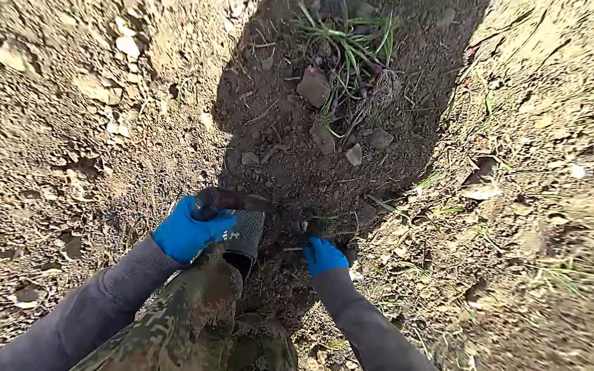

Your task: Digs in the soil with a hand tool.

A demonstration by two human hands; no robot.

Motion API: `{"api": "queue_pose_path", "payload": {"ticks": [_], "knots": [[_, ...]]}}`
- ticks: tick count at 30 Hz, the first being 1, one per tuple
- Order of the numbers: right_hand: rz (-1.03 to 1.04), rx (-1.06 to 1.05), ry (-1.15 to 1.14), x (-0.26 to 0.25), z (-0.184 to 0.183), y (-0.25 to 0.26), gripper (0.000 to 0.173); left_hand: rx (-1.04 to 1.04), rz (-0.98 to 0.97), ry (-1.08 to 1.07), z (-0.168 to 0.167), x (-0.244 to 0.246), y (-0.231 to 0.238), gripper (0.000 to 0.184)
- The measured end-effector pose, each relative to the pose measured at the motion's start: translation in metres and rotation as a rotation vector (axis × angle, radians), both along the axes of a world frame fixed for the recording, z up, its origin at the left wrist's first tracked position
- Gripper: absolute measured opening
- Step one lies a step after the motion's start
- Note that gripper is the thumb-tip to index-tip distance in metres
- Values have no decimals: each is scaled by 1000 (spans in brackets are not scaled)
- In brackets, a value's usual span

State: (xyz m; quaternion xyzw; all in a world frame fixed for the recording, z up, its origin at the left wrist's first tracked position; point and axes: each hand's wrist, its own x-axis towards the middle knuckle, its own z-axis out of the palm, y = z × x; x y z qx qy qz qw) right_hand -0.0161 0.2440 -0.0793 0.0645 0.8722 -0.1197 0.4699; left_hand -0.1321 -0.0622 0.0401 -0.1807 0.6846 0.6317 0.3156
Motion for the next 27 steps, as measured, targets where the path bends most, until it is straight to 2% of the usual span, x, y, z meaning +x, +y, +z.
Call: {"api": "queue_pose_path", "payload": {"ticks": [3, 5, 6, 8, 10, 11, 13, 16, 19, 21, 23, 25, 27], "knots": [[39, -77, 97, -16, 24, -9, 38, 40, 65, 217, 39, -7, -15, 9], [8, -169, 113, -44, 42, -18, 35, -42, 123, 211, 40, -18, -8, 14], [-24, -195, 111, -62, 51, -25, 38, -118, 137, 153, 30, -22, -1, 15], [-74, -203, 169, -98, 68, -43, 44, -246, 126, -48, -10, -25, 8, 10], [-3, -157, 93, -139, 90, -66, 53, -277, 120, -173, -46, -20, 5, 8], [53, -164, 90, -153, 88, -73, 49, -261, 122, -189, -51, -20, -1, 8], [140, -209, 116, -163, 65, -81, 37, -200, 139, -171, -35, -25, -13, 10], [201, -220, 116, -168, 37, -91, 33, -67, 150, 10, 23, -37, -31, 16], [225, -200, 31, -172, 32, -99, 30, -99, 128, 76, 67, -51, -20, 19], [270, -199, 47, -182, 39, -105, 28, -248, 13, -14, 50, -58, -3, 14], [339, -203, 80, -197, 47, -115, 27, -359, -111, -203, -4, -55, 12, 13], [433, -193, 49, -214, 46, -129, 28, -338, -53, -306, -52, -44, 16, 18], [518, -183, 46, -218, 18, -144, 25, -261, 46, -322, -59, -39, 6, 15]]}}
